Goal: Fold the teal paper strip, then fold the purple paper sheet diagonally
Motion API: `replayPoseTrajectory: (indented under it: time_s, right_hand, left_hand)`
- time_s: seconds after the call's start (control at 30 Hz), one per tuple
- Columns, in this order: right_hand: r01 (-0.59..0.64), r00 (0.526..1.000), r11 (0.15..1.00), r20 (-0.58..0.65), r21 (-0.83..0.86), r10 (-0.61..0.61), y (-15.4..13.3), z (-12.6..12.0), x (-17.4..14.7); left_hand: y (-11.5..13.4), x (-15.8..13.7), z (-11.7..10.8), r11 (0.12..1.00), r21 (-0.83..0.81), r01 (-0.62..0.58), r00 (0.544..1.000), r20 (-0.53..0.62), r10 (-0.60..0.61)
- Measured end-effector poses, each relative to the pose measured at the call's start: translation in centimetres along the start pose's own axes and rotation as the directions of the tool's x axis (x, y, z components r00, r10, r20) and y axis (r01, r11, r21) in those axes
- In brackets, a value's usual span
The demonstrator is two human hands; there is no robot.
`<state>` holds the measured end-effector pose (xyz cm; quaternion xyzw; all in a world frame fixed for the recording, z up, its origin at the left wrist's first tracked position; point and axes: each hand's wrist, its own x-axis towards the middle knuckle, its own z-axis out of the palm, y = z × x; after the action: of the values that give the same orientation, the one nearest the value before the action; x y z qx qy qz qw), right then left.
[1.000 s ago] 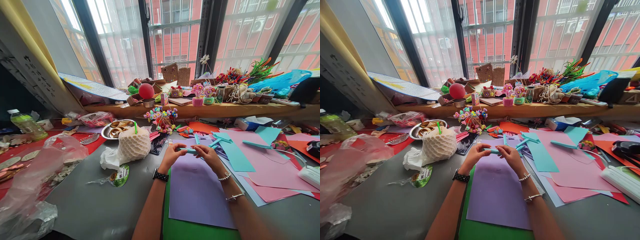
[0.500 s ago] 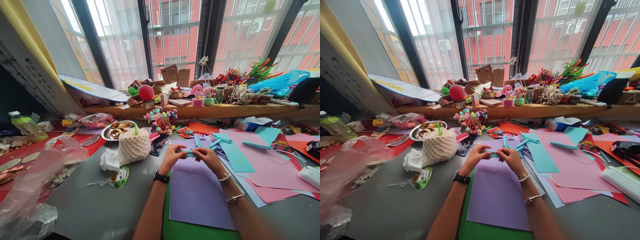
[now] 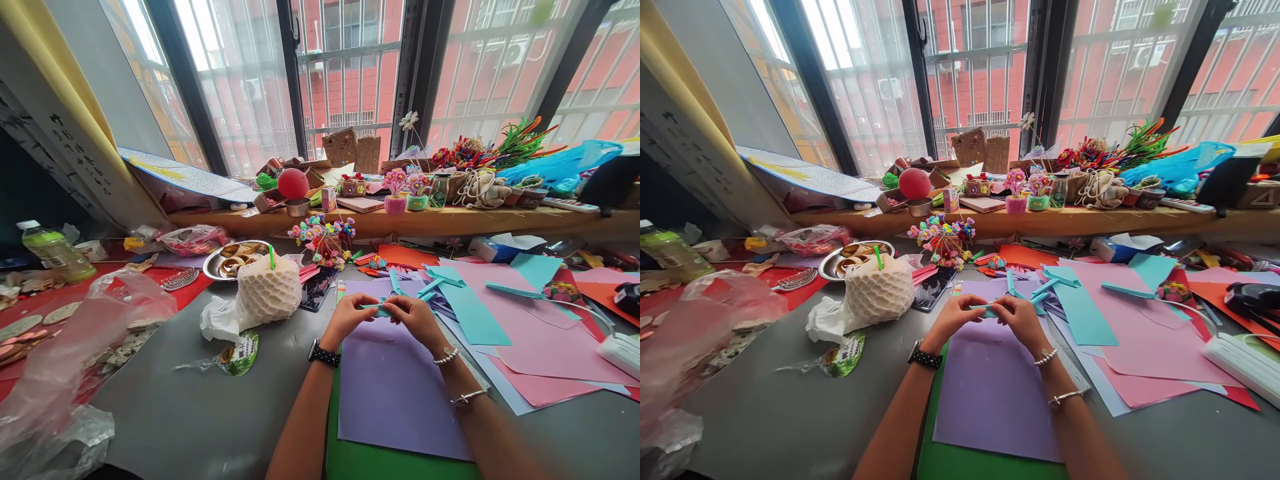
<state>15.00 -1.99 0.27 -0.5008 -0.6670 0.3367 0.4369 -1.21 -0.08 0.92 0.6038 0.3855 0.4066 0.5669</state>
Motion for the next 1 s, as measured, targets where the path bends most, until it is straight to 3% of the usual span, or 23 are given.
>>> replayPoseTrajectory:
  time_s: [0.43,0.67,0.9,1.0]
  right_hand:
    - [0.035,0.999,0.998,-0.027,-0.047,-0.036,0.5,0.3,0.0]
    - [0.056,0.996,0.992,-0.063,-0.117,-0.064,0.0,0.1,-0.1]
    - [0.013,0.996,0.998,-0.084,-0.069,-0.019,0.4,0.1,0.0]
    - [-0.015,0.995,1.0,-0.098,-0.009,0.014,0.5,0.0,0.0]
  left_hand:
    - [0.1,0.1,0.7,0.999,0.032,-0.006,0.986,-0.169,0.012]
    - [0.0,0.3,-0.3,0.999,0.012,0.036,0.989,-0.142,-0.034]
    - [-0.1,0.4,-0.4,0.999,-0.011,0.042,0.985,-0.17,-0.044]
    - [-0.1,0.4,-0.4,0.995,-0.077,0.061,0.99,-0.126,-0.07]
